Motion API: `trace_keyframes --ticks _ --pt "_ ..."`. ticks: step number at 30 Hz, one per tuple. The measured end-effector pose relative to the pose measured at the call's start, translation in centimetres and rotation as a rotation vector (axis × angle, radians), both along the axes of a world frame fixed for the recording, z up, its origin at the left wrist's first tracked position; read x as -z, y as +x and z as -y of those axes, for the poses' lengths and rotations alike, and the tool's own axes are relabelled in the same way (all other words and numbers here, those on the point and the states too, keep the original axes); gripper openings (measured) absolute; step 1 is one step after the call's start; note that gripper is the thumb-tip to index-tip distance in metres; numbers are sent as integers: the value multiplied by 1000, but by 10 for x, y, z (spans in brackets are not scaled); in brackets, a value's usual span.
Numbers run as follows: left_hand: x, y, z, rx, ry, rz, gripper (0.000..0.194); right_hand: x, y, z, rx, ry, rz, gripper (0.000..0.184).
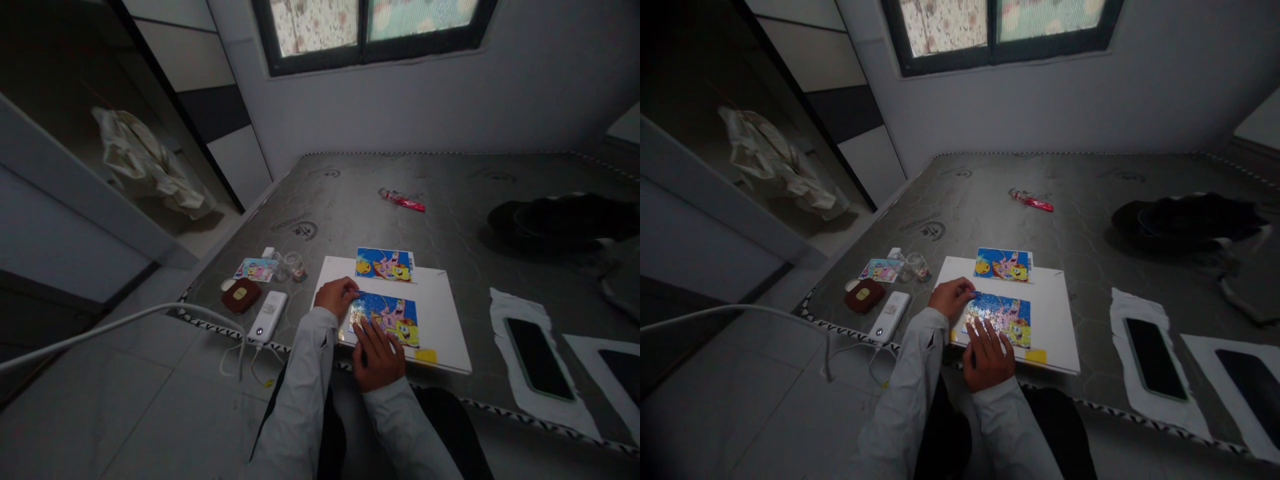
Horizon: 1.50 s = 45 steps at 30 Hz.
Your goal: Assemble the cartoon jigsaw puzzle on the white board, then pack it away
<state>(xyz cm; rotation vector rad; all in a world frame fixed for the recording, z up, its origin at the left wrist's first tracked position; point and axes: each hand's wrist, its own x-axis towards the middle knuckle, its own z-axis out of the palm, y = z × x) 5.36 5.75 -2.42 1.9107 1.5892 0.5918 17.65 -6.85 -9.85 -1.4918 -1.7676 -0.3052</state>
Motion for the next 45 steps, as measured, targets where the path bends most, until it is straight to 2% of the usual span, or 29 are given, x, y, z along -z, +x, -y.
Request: trace_keyframes --ticks 4,13,19,23,30,40,45 --pt "4 -1 0 0 12 26 15 -4 -1 -1 7 3 -3 36" --pt "0 1 2 14 64 -55 15 -18 -9 -11 97 -40 -50 22" --pt "1 2 3 6 62 -70 16 -30 -9 -24 89 -161 63 46" --pt "1 1 2 8 56 -59 17 -28 -9 -28 56 -246 89 53" --pt "4 -1 1 12 52 -58 18 -18 -6 -29 35 -265 117 53" --pt "1 2 3 -103 -20 8 16 -19 -8 -29 43 -248 135 50" --pt "0 1 2 -74 -22 -14 16 -21 -8 -29 36 -261 128 50"
